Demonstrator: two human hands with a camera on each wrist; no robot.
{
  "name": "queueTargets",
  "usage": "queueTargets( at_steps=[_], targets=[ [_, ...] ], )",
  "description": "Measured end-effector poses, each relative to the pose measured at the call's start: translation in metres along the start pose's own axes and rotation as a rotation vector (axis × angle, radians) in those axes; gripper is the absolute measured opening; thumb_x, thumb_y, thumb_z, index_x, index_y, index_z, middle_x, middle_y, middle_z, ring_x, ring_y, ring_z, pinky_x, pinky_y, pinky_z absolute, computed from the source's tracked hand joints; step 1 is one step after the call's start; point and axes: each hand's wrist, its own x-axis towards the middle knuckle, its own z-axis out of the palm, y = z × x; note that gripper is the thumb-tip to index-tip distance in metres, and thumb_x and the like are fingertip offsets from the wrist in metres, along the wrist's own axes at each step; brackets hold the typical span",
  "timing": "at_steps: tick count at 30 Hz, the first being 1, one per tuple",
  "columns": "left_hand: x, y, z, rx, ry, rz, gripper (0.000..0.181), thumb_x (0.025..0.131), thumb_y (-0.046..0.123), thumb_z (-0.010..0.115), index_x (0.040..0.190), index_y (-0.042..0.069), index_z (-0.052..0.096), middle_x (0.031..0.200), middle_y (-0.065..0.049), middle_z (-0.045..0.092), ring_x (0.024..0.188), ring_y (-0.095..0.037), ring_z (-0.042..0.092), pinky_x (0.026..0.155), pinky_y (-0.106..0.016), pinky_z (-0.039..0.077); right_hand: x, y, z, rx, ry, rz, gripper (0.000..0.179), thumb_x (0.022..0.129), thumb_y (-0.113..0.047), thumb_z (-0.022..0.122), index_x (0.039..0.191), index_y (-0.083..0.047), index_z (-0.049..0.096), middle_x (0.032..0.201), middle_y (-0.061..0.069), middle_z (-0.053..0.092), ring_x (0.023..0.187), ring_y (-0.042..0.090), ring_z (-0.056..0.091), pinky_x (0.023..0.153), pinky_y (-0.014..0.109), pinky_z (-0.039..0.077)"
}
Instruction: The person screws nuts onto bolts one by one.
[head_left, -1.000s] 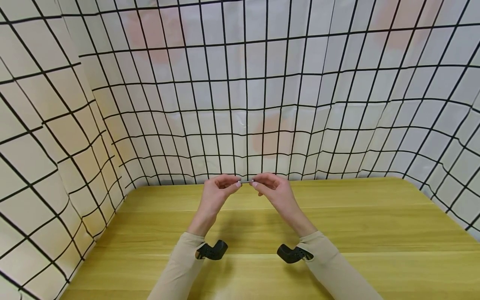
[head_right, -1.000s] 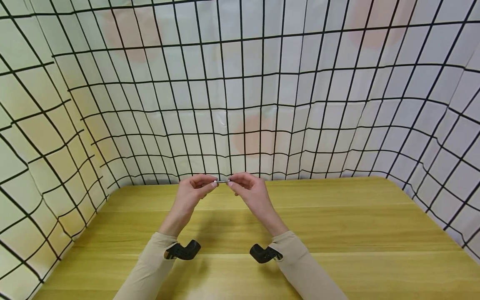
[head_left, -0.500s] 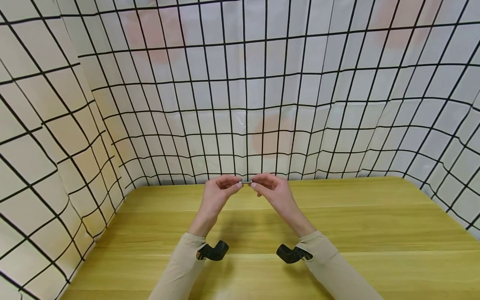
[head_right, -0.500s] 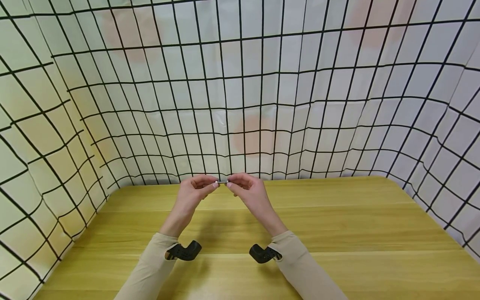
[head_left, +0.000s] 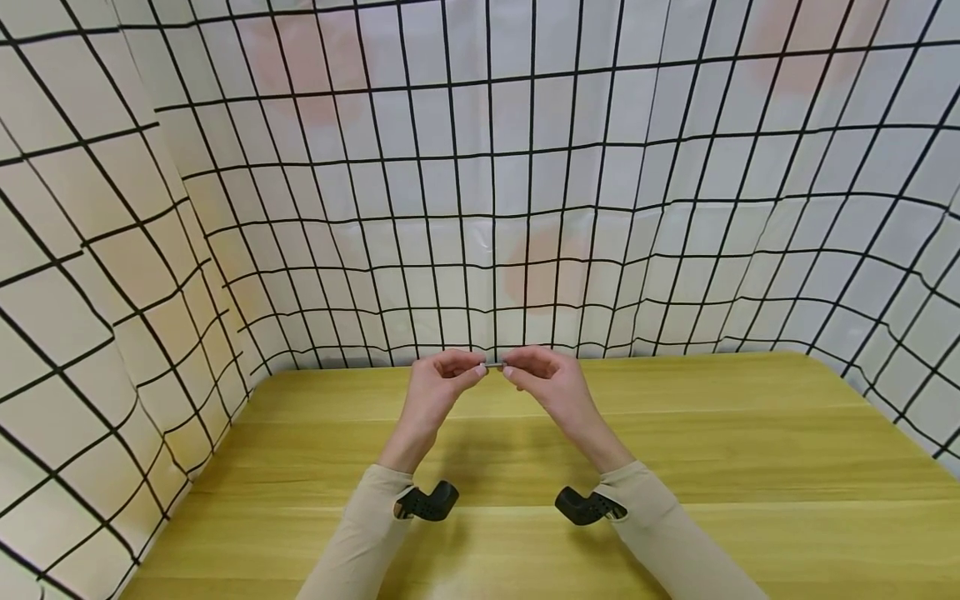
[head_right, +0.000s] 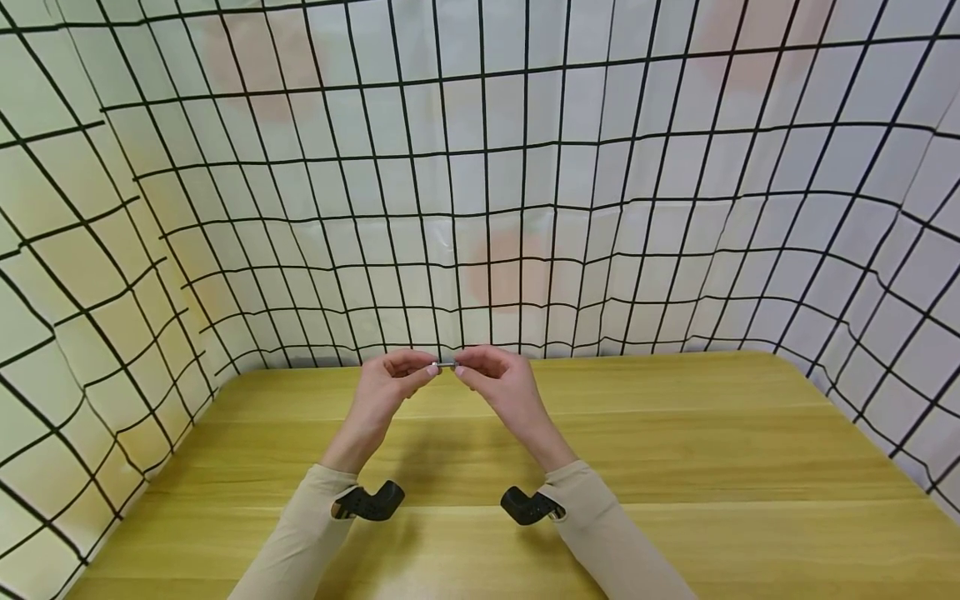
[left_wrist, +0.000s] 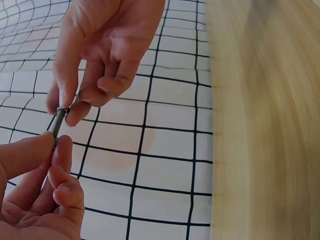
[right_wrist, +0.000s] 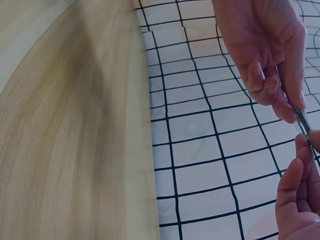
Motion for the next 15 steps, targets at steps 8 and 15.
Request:
queueTargets(
  at_steps=[8,15],
  targets=[
    [-0.0031,0.0051,0.0003,0.011,-0.002,0.001,0.017,0.090,0.001,0.069,0.103,-0.010,0.070,0.094,-0.014,0.070,0.079,-0.010,0.061,0.080,-0.035,0.050,-0.0003,-0.0007,-0.0002,0.009,-0.011,-0.018,0.021,0.091,-0.009,0.072,0.110,-0.001,0.071,0.109,0.023,0.067,0.096,0.023,0.067,0.085,0.033,0.054],
    [0.0005,-0.0019,0.0004,0.021,-0.013,-0.015,0.019,0.089,0.001,0.070,0.104,-0.012,0.069,0.096,-0.020,0.069,0.079,-0.010,0.060,0.083,-0.041,0.049,-0.0009,-0.0019,0.0000,-0.025,-0.002,-0.009,0.020,0.090,-0.010,0.073,0.110,-0.003,0.072,0.107,0.020,0.069,0.094,0.024,0.066,0.082,0.033,0.054]
  ],
)
